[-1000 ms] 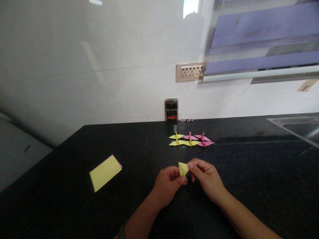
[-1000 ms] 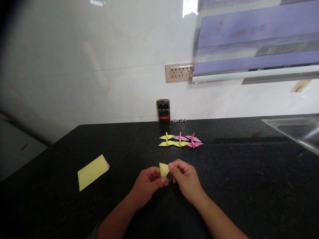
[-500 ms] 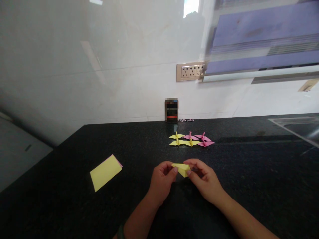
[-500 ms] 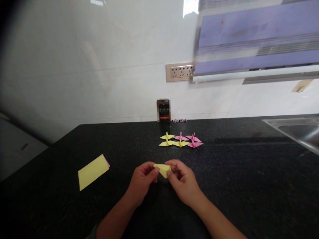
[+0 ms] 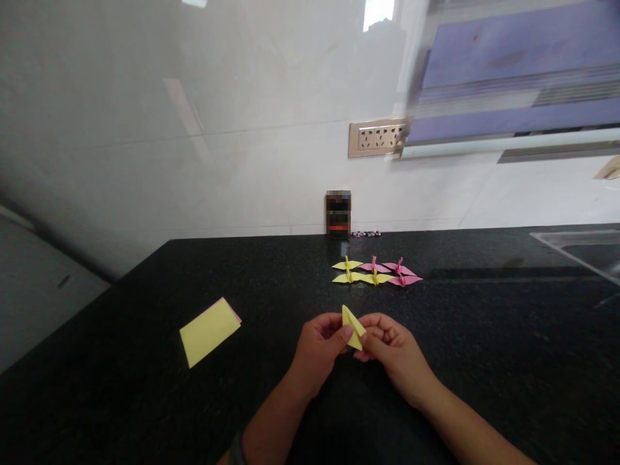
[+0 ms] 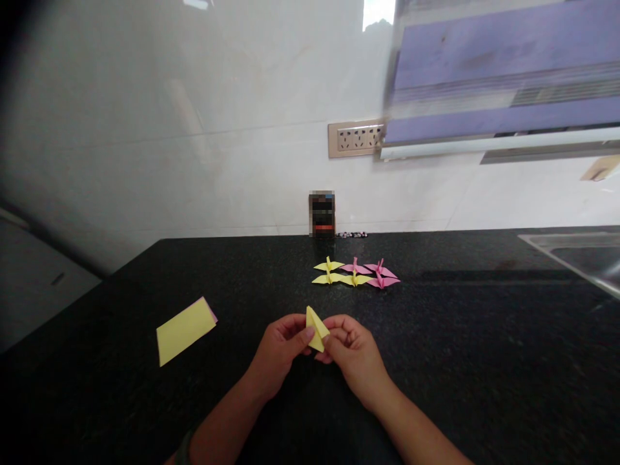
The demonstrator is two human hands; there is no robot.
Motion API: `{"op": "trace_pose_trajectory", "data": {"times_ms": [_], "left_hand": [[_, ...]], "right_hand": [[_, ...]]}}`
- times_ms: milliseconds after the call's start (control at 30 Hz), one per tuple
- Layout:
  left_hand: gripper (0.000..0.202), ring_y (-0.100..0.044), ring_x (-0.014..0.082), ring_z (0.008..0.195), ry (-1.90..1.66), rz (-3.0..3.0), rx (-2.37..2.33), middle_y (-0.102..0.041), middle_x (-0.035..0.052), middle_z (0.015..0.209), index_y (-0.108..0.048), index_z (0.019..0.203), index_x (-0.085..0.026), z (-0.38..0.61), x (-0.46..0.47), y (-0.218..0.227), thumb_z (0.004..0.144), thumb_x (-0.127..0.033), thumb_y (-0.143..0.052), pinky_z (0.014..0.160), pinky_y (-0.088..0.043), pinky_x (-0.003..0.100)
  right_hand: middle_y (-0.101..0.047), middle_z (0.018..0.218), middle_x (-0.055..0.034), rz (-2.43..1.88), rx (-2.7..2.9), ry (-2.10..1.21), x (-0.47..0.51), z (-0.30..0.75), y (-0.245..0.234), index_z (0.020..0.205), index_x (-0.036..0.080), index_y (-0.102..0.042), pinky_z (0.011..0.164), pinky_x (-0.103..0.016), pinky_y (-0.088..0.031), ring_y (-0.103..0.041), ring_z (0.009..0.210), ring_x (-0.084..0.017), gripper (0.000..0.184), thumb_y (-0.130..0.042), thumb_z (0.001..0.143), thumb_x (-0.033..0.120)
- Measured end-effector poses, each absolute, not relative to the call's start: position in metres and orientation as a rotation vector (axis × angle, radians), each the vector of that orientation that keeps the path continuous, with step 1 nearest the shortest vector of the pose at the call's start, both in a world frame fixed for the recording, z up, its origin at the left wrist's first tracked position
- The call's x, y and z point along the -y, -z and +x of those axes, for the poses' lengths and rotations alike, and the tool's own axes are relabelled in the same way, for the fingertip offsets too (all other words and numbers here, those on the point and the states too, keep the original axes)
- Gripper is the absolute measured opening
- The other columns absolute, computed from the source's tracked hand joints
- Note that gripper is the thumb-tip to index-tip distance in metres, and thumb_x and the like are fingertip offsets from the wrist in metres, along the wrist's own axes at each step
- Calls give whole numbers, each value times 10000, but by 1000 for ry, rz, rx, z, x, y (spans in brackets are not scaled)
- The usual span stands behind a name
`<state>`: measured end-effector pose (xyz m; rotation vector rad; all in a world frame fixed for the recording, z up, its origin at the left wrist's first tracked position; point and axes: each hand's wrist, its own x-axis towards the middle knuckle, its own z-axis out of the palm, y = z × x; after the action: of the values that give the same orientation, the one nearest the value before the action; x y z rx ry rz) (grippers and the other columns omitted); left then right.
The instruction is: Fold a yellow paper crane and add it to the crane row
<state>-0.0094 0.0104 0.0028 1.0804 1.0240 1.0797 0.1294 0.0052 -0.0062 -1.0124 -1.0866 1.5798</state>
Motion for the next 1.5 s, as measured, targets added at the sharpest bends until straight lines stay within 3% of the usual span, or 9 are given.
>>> {"op": "trace_pose_trajectory", "data": {"times_ms": [167,367,533,800,1033,1233,1500], "left_hand": [[165,-542,114,608,-1042,1149,-1084,-603,32,679,-599,796,-102,-9,-10,-3,715,-243,-573,544,-418,209],[176,-491,85,403,-980,1201,-1218,-533,-18,484,-571,764,-110,-7,-11,1,722,-280,-551,388,-372,181],[137,-528,85,407,-958,1123,-1158,-563,-7,523,-552,772,-103,-4,-10,-2,709,-225,-558,382,-386,167],[210,-609,97,558,-981,868,-1027,-631,62,782,-536,909,-106,-9,-12,-2,723,-201,-556,445,-429,147],[224,-627,144,674,-962,883,-1064,-646,83,785,-563,868,-106,-8,-11,-1,727,-280,-571,529,-461,189],[248,-623,146,649,-919,954,-1132,-649,68,730,-584,798,-104,-6,-11,0,711,-337,-583,547,-462,214],[281,-620,142,669,-903,966,-1059,-658,82,789,-580,899,-104,-7,-10,0,695,-295,-608,578,-454,219]], "right_hand": [[-553,611,29,-1052,1165,-1467,-8,130,10,828,168,-506,539,-217,-443,-536,529,-87,161,-567,734,284],[-526,824,-22,-1185,1570,-967,-5,133,8,939,191,-508,535,-227,-437,-521,651,-119,234,-575,727,262],[-537,818,-29,-1195,1753,-796,-4,135,6,920,194,-535,560,-239,-445,-527,666,-127,158,-519,766,230],[-558,807,-28,-1185,1764,-811,-3,136,7,950,191,-550,608,-243,-451,-548,711,-134,173,-454,807,210],[-576,797,-27,-1239,1736,-798,-5,138,9,915,193,-555,625,-257,-453,-556,714,-141,150,-464,801,228],[-581,755,-26,-1236,1734,-827,-6,137,4,863,187,-574,573,-250,-449,-550,659,-140,135,-510,772,264],[-617,779,-31,-1167,1528,-1085,-10,138,8,889,185,-586,638,-266,-462,-574,706,-151,170,-520,765,282]]}}
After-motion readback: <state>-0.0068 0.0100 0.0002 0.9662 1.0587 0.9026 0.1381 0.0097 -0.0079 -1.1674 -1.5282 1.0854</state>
